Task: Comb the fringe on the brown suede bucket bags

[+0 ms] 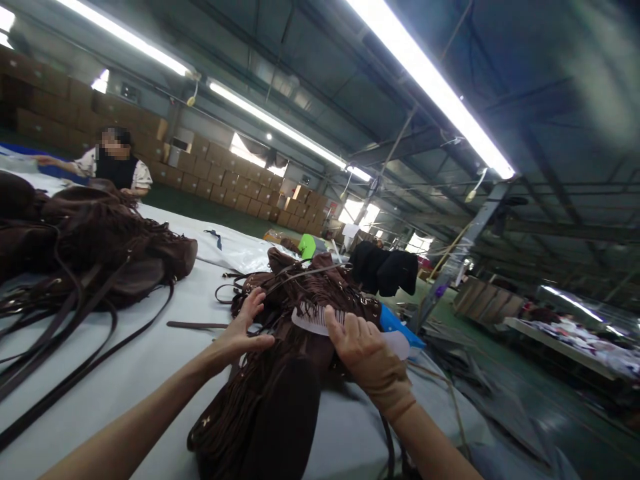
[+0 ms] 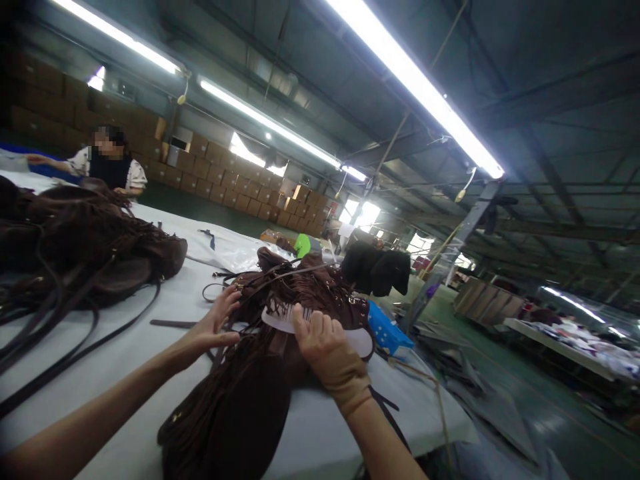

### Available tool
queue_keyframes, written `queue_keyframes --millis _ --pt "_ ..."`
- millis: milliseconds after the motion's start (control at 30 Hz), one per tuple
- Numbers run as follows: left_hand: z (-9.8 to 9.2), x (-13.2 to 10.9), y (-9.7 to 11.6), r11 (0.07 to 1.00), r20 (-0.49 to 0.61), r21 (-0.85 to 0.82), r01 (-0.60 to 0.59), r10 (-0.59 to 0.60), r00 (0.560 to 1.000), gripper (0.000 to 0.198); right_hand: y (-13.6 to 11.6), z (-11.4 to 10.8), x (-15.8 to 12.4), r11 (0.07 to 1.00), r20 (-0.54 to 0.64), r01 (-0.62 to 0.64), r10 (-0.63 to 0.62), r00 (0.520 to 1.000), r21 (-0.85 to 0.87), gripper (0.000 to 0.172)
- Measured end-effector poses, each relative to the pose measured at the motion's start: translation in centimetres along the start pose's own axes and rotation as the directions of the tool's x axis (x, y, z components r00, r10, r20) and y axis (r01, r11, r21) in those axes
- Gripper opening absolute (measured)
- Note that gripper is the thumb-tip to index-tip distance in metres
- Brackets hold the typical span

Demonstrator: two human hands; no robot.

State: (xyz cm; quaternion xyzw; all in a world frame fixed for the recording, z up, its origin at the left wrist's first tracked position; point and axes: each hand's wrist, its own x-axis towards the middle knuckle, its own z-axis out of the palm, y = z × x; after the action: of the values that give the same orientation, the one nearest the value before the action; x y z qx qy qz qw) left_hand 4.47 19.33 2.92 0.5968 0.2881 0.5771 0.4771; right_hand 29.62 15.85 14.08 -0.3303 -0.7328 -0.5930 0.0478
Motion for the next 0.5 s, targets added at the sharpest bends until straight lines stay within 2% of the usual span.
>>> queue_keyframes --millis 67,100,167,233,267,367,433,500 --pt "1.5 0.9 0.0 0.996 0.145 -0.076 0.054 -0.043 0.988 0.112 0.6 -1.5 1.1 0.999 -0.023 0.006 -0.007 1.0 -0.036 0.033" --pt "2.4 1.2 0.0 0.991 0.23 -0.107 0.079 -0.053 0.972 0.109 0.8 -2.2 1.6 0.999 -0.038 0.013 -0.015 0.999 -0.043 0.033" --pt "4.1 1.3 0.5 0.986 0.381 -0.131 0.106 -0.049 0.923 0.083 1.0 -3.0 2.3 0.998 -0.071 0.048 -0.051 0.996 -0.037 0.034" --pt "5.2 0.8 1.1 0.986 0.46 -0.121 0.116 -0.048 0.886 0.052 1.3 -2.9 2.1 0.996 -0.072 0.083 -0.085 0.994 -0.019 0.036" --pt "5.5 0.3 1.5 0.987 0.475 -0.109 0.118 -0.053 0.878 0.045 1.5 -2.4 1.6 0.996 -0.063 0.092 -0.092 0.994 -0.01 0.037" --pt "5.0 -1.5 2.7 0.988 0.482 -0.048 0.146 -0.105 0.87 0.044 2.1 0.2 -2.0 0.991 -0.032 0.124 -0.123 0.992 0.055 0.036" --pt "4.4 -2.4 3.1 0.981 0.534 0.05 0.19 -0.186 0.825 0.041 1.9 1.7 -5.3 0.977 0.004 0.168 -0.17 0.985 0.134 0.038" --pt "4.0 -3.1 3.1 0.963 0.594 0.168 0.212 -0.27 0.757 0.035 1.3 2.4 -8.4 0.961 0.068 0.187 -0.205 0.976 0.204 0.044"
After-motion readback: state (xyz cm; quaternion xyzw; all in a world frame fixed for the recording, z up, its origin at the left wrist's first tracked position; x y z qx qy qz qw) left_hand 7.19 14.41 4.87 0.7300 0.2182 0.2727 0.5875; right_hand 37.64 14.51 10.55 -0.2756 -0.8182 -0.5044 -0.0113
